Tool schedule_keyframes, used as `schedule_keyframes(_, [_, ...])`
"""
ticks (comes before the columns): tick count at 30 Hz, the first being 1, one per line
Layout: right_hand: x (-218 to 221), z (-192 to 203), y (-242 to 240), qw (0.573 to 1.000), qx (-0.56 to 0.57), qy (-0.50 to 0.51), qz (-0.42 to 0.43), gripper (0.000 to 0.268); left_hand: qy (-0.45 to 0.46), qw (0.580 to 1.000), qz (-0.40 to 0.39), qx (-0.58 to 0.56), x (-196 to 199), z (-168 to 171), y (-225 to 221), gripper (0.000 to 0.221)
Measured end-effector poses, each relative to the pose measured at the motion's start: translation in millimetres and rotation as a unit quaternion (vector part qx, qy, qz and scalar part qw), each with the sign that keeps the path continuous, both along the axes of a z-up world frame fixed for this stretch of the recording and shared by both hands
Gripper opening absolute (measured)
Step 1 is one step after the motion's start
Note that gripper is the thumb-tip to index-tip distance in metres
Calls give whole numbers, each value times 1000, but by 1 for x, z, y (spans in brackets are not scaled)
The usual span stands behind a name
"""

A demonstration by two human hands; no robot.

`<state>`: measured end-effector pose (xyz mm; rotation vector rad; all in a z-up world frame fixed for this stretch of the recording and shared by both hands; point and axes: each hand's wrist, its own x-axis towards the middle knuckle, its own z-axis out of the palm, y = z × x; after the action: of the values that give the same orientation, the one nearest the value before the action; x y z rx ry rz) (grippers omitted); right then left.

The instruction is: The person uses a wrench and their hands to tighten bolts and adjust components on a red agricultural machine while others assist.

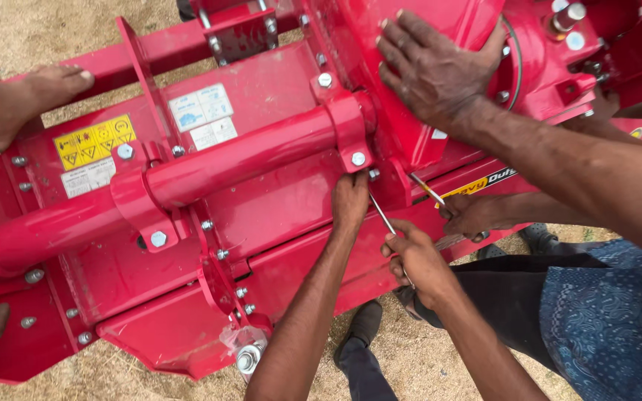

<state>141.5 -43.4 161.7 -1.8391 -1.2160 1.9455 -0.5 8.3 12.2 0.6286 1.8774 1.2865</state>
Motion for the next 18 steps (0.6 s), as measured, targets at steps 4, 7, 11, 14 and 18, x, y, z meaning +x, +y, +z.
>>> schedule_keyframes(4, [-11,9,-10,1000,4,-6,-1,50,36,997,-26,56,-4,14,-1,38])
schedule_keyframes(7, [-11,3,-2,999,-42,-14,-16,49,20,996,-81,11,-10,0,1,39])
schedule_keyframes(11, [-24,-8,-21,995,82,-60,5,40,64,982,-145,108,-3,-40,2,47])
schedule_keyframes(14, [-30,3,-17,909,210,-322,163,29,-98,986,-135,-34,31,-39,-9,59])
schedule_keyframes(18, [-33,2,-10,836,284,-395,254,29,-236,960,-69,-133,66,19,-58,40])
